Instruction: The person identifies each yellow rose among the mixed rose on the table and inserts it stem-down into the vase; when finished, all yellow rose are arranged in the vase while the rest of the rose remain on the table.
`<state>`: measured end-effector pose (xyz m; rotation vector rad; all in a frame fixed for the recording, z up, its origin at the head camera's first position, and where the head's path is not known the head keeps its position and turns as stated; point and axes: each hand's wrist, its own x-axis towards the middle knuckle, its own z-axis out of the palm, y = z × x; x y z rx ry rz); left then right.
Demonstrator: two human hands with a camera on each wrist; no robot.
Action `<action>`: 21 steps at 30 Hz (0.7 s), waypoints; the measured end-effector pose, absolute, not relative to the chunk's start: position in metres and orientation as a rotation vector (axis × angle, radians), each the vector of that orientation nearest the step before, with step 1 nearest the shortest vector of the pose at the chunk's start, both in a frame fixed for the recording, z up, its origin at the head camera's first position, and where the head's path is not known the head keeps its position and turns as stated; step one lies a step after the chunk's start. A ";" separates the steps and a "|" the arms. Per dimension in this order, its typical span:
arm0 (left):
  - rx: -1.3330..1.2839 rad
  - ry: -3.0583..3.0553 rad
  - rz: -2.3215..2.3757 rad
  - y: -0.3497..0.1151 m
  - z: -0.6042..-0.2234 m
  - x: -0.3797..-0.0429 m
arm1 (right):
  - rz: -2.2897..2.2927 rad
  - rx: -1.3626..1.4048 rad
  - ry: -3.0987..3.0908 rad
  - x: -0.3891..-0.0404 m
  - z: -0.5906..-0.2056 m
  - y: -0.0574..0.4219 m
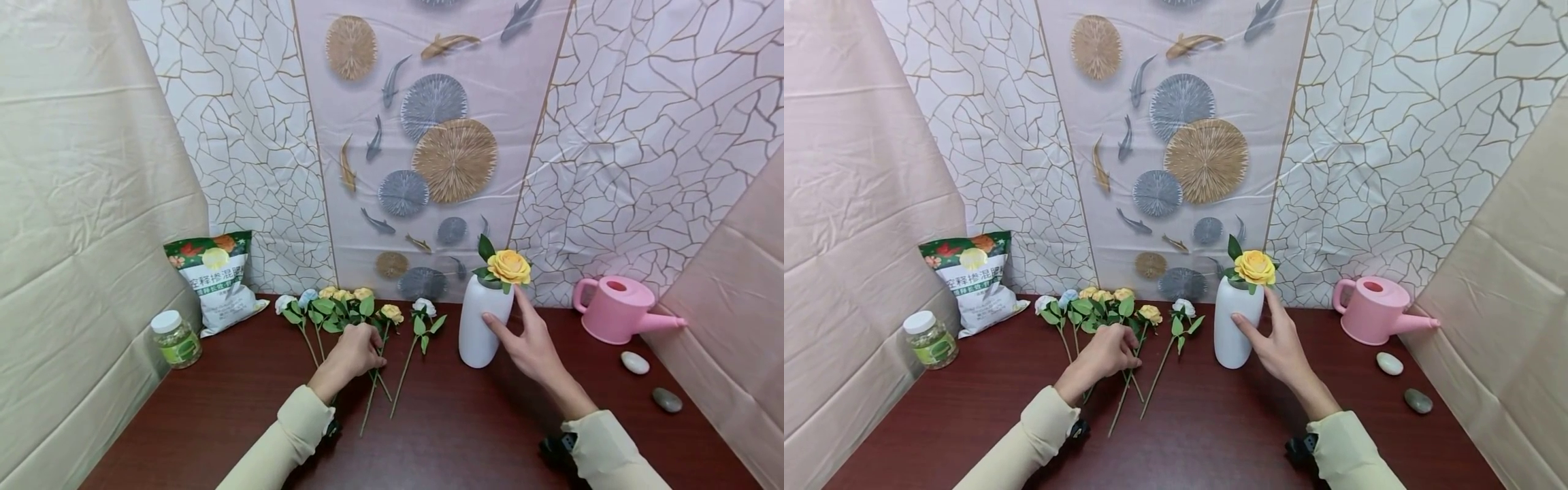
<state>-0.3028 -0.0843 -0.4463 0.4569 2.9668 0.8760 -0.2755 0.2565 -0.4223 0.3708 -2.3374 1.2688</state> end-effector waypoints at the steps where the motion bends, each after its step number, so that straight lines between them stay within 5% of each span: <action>1: 0.449 2.966 0.889 -0.084 -0.446 -0.303 | 1.270 0.372 -2.335 -0.277 -0.424 0.258; 21: 0.360 2.869 1.455 -0.091 -0.429 -0.308 | 1.262 0.361 -2.316 -0.278 -0.426 0.259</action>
